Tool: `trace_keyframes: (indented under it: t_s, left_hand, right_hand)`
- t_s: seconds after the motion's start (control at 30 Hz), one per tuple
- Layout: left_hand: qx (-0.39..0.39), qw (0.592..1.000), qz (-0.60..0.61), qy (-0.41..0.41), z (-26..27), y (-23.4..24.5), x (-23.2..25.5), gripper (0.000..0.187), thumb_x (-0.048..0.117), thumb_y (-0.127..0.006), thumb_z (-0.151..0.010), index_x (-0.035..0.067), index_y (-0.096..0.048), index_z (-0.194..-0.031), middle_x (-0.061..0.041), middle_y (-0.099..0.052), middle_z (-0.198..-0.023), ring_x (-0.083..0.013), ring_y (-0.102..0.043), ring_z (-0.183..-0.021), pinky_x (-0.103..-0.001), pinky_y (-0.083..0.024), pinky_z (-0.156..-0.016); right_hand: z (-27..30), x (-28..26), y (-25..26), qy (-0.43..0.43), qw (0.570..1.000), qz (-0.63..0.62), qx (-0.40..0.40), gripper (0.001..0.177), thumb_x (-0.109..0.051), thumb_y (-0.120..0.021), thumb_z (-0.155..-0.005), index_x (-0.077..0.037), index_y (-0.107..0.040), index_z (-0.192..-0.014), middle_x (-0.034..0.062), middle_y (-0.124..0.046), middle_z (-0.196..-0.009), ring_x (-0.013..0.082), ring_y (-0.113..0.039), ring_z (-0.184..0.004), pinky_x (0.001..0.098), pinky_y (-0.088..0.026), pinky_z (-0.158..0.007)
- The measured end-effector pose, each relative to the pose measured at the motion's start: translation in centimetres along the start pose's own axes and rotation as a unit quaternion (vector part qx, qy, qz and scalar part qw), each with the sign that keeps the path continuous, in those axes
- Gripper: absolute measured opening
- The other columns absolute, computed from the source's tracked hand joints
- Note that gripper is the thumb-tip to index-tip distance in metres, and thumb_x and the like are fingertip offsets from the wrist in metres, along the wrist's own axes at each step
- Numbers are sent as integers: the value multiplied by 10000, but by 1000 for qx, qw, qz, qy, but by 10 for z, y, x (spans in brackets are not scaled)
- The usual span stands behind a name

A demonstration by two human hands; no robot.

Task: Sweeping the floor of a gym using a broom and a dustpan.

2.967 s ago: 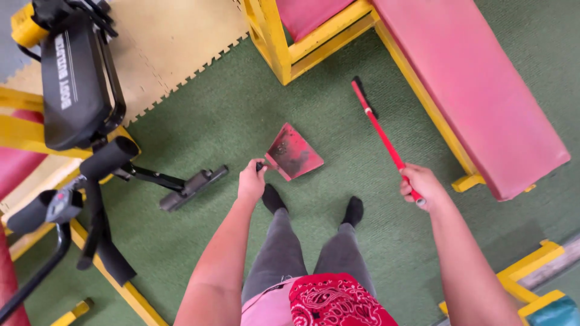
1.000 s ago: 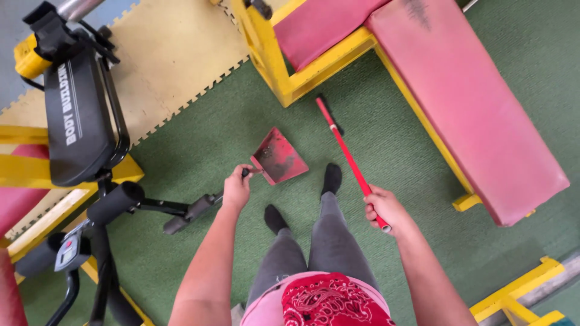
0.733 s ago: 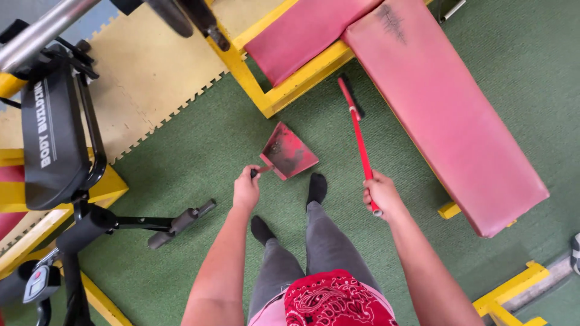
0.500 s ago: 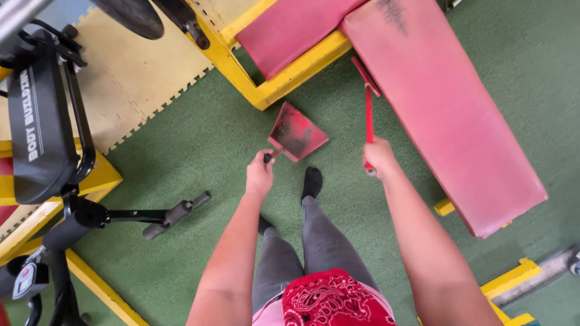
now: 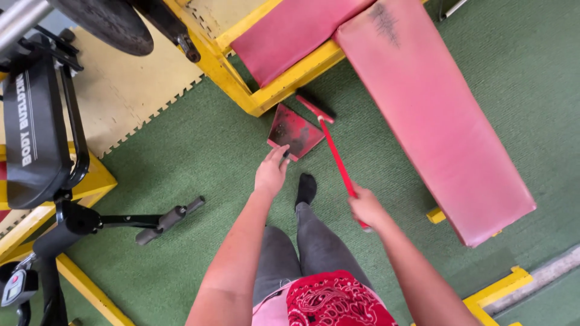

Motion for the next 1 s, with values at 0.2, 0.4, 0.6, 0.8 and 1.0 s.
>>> trace_keyframes:
  t_s: [0.2, 0.4, 0.6, 0.8, 1.0]
  left_hand:
    - [-34, 997, -64, 36, -10, -17, 1, 442, 287, -623, -975, 203, -579, -1407, -94, -579, -1456, -340, -635, -1188, -455, -528, -957]
    - [-21, 993, -87, 74, -15, -30, -23, 299, 250, -586, -997, 158, -691, -1262, -84, -672, -1347, -352, -676, -1111, -456, -541, -947]
    - [15, 997, -51, 53, -18, -29, -31, 273, 176, -574, -994, 113, -685, -1236, -115, -678, -1332, -369, -671, -1119, -461, -542, -936]
    - [6, 996, -45, 73, -25, -31, -34, 268, 161, -593, -989, 117, -688, -1235, -145, -644, -1363, -373, -651, -1162, -456, -523, -973]
    - [0, 996, -44, 83, -27, -34, -37, 258, 170, -599, -988, 119, -694, -1223, -139, -646, -1358, -371, -651, -1162, -452, -524, -974]
  right_hand:
    - [20, -26, 52, -3, 996, -11, 91, 710, -63, -520, -904, -194, -367, -1585, 26, -484, -590, 163, -479, -455, 361, -418, -442]
    - [-105, -55, 57, 35, 988, 106, 110, 277, -69, -514, -897, 56, -626, -1117, 176, -643, -715, 314, -634, -590, 464, -477, -527]
    - [-39, -35, -37, 17, 955, 287, 73, 583, -149, -593, -895, 4, -404, -1425, 323, -687, -1068, 483, -689, -1005, 527, -556, -888]
    - [49, -10, 16, -39, 993, 110, 12, 713, -148, -568, -914, -226, -397, -1602, 110, -562, -651, 210, -521, -506, 403, -447, -505]
    - [10, -18, 69, 1, 995, 76, 67, 679, -105, -565, -916, -165, -405, -1573, 62, -555, -608, 183, -522, -461, 381, -442, -443]
Point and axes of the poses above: each hand's wrist, its own z-axis away from the middle knuckle, its own y-axis out of the back of the hand, x = y × z, the point moved 9 cm from there along -z, towards the middle knuckle
